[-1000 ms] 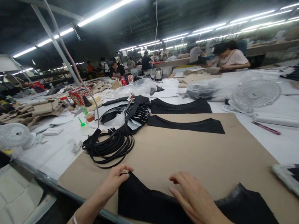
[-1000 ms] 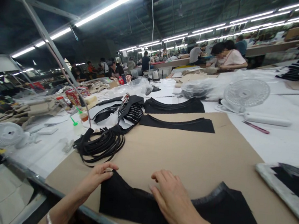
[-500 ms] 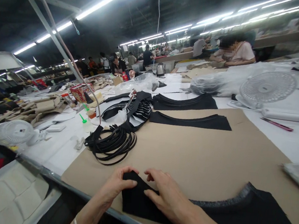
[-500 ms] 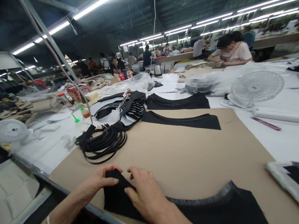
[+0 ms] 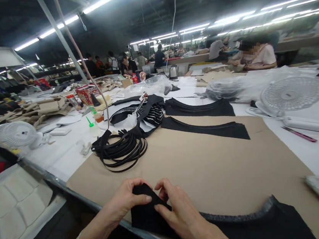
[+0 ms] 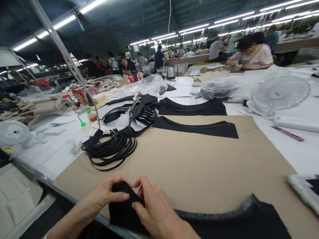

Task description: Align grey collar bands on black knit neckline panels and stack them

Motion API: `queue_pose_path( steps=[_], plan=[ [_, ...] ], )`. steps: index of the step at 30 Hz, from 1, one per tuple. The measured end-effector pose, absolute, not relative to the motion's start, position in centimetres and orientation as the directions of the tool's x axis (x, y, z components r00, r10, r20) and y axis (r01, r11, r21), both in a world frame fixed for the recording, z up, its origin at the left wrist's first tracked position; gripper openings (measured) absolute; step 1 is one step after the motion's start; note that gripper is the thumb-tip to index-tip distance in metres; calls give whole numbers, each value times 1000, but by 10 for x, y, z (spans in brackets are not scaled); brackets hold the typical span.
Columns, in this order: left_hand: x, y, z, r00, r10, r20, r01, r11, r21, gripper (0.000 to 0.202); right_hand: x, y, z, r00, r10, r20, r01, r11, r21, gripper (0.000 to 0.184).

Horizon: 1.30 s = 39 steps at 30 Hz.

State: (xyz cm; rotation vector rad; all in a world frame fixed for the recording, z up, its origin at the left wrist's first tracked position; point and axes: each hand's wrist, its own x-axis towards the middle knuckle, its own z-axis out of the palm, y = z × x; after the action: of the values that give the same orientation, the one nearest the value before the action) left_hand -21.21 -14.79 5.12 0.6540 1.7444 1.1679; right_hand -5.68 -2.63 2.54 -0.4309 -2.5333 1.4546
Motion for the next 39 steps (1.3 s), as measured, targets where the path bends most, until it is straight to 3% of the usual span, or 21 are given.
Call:
queue_pose_path(
  steps=[7, 14, 22, 31, 39],
  plan=[
    [-206, -151, 56, -400, 812, -424, -90, 426, 900, 33, -50, -31, 35, -926, 364, 99, 131, 558, -820, 20],
    [-199, -148, 58, -409, 820, -400, -87, 402, 912, 35, -49, -33, 42, -896, 333, 293, 44, 724, -688, 17],
    [-197, -150, 58, -457, 809, -371, -2, 416, 909, 34, -49, -36, 38, -881, 331, 339, 29, 752, -659, 13],
    [-189, -149, 64, -527, 789, -316, 63, 407, 911, 28, -50, -39, 37, -763, 296, 575, 37, 907, -419, 14],
    [-183, -147, 62, -540, 789, -291, 122, 416, 901, 25, -52, -42, 33, -751, 268, 603, 70, 941, -331, 19]
  ],
)
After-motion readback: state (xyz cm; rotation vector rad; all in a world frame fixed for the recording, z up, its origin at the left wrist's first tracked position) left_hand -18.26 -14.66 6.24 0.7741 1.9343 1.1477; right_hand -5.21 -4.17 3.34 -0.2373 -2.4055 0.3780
